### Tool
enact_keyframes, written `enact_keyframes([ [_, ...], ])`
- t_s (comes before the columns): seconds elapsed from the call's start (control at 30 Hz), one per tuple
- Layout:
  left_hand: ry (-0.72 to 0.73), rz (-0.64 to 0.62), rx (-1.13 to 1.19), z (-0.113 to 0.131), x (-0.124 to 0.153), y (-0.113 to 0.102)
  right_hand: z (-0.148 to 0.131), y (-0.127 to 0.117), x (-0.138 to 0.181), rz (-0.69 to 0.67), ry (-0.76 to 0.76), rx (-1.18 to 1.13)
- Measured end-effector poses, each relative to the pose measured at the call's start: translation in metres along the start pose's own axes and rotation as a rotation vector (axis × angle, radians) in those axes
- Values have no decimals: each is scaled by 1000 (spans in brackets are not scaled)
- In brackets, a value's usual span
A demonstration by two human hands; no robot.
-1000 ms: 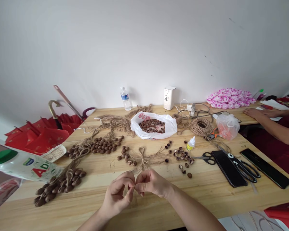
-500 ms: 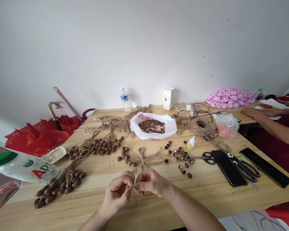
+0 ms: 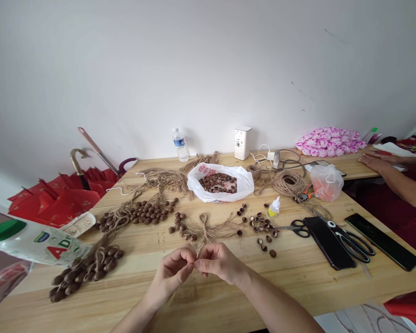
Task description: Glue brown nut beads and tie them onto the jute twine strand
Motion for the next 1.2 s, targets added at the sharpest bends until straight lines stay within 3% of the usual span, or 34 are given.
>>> enact_keyframes([
  [0.43,-147,-34,60,-9,-5,0,0,-3,1,15,-3,107],
  [0.93,-151,-51,190,-10,-6,1,-2,-3,-1,30,-18,71],
  [1.07,-164,-54,264,-8,-7,3,-4,2,-1,-42,-64,-151],
  [1.2,-158,-79,369,-6,-7,4,-16,22,5,-277,-93,-547],
])
Point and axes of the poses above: each hand's wrist, its own x-axis away from the middle knuckle, its own y-axis out of the palm, z = x × y, the point moved 7 cm from there along -x, towards the middle knuckle, and after that the axes turned 13 degrees about -y, right-handed, at the moved point
